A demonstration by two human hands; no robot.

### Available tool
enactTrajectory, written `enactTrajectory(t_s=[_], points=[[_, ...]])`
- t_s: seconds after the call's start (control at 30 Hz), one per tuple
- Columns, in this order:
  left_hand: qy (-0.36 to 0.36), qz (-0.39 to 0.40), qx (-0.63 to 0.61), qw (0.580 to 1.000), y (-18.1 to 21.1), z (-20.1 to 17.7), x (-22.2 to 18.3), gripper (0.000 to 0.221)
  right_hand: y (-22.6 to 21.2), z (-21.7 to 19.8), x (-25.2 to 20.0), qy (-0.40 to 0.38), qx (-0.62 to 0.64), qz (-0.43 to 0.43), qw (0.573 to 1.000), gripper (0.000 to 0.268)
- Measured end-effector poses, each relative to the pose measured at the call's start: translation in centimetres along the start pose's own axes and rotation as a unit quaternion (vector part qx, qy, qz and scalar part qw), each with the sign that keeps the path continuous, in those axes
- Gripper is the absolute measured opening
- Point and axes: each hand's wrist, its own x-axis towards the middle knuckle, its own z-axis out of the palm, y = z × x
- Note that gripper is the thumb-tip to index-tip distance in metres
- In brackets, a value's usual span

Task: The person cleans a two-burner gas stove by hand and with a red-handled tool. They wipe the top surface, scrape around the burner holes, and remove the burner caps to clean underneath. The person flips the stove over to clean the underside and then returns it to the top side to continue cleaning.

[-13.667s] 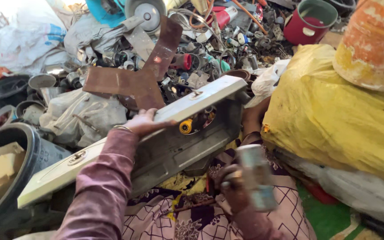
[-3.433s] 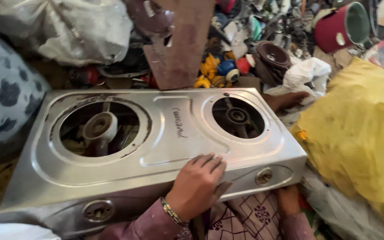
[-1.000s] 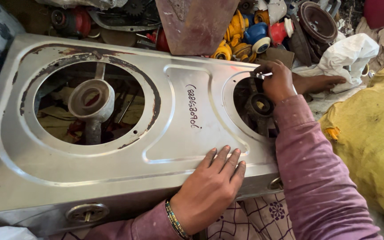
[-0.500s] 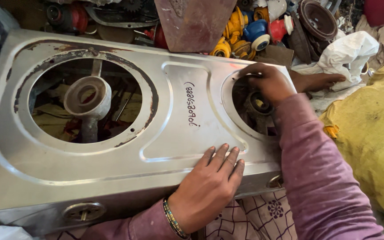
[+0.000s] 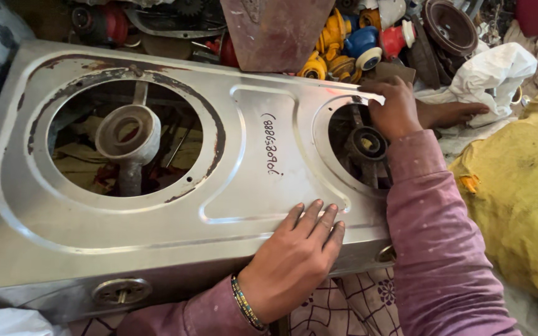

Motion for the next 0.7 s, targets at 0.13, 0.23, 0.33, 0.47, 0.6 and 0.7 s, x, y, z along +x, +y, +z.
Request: enactTrajectory(t_s=[0.13,0.23,0.33,0.47,0.6,0.7], points=[[-0.002,-0.001,-0.002,1.000,0.0,0.0,-0.1,0.045,-1.2,0.5,0.1,-0.038,-0.035,0.030,0.998,0.033],[-0.001,-0.002,-0.003,1.000,0.0,0.1,-0.1,0.044,-2.2,0.4,-0.2,-0.009,-0.078,0.032,0.996,0.038],[-0.003,-0.001,0.004,1.000,0.0,0.2,-0.2,0.045,-3.0,0.2,0.0,-0.016,-0.071,0.020,0.997,0.039],[-0.003,0.001,0.013,1.000,0.0,0.2,-0.3,0.046,-3.2,-0.2,0.0,-0.015,0.016,0.073,0.997,0.043],[-0.001,0.001,0.012,1.000,0.0,0.3,-0.3,0.046,-2.3,0.2,0.2,-0.025,0.046,0.108,0.993,0.043],[-0.002,-0.001,0.013,1.000,0.0,0.4,-0.3,0.045,-1.2,0.9,0.3,-0.024,0.068,0.100,0.992,0.041]])
